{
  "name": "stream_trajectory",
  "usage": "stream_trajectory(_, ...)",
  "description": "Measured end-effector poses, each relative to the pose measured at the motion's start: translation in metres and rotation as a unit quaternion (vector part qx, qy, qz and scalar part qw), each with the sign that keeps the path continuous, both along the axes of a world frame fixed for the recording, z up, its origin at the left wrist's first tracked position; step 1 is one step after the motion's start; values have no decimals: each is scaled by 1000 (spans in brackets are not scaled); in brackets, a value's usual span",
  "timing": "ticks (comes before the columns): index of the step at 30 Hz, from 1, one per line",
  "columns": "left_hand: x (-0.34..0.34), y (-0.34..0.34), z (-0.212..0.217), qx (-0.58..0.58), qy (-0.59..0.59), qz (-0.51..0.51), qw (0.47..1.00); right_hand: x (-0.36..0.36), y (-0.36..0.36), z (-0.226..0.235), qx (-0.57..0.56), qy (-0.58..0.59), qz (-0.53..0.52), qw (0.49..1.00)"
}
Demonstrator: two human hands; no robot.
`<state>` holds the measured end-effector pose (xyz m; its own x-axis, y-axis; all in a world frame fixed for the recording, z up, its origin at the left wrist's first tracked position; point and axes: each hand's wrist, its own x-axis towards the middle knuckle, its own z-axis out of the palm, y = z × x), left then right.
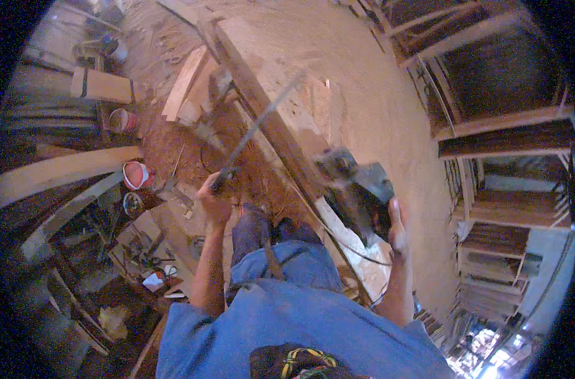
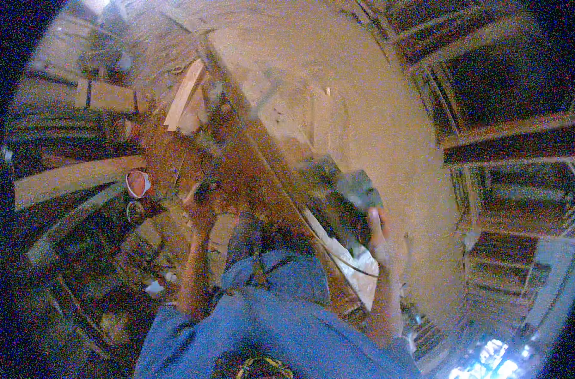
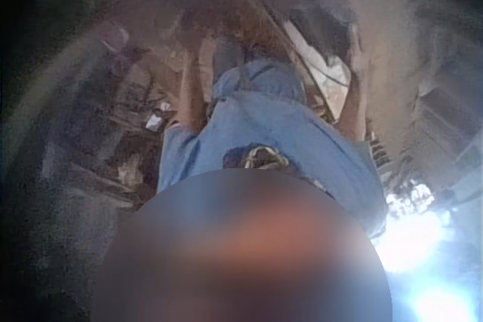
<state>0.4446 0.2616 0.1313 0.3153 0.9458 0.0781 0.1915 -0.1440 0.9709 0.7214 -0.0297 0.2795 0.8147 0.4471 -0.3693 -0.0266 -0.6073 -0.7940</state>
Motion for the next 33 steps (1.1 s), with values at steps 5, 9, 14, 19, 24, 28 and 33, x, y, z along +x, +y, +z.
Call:
stream_trajectory(5, 85, -49, 4, 113, 93, -107, 983, -28, -109, 2, 37, 6, -46, 998)
stream_trajectory(9, 128, -89, 9, 102, 114, -183, 971, -22, -180, -61, -151, -106, 17, 983)
stream_trajectory(14, 139, -101, -10, 145, 126, -190, 963, -26, -162, -87, -48, -131, 48, 989)
stream_trajectory(19, 140, -101, -15, 148, 157, -191, 958, -20, -175, -113, -20, -107, 27, 994)
stream_trajectory(24, 140, -103, -8, 118, 177, -189, 959, -16, -166, -104, 3, -62, 33, 998)
stream_trajectory(28, 143, -106, -5, 120, 194, -186, 956, -12, -165, -87, -17, -39, 85, 995)
stream_trajectory(33, 140, -110, -20, 126, 211, -166, 955, -25, -174, -93, 25, -32, 56, 998)
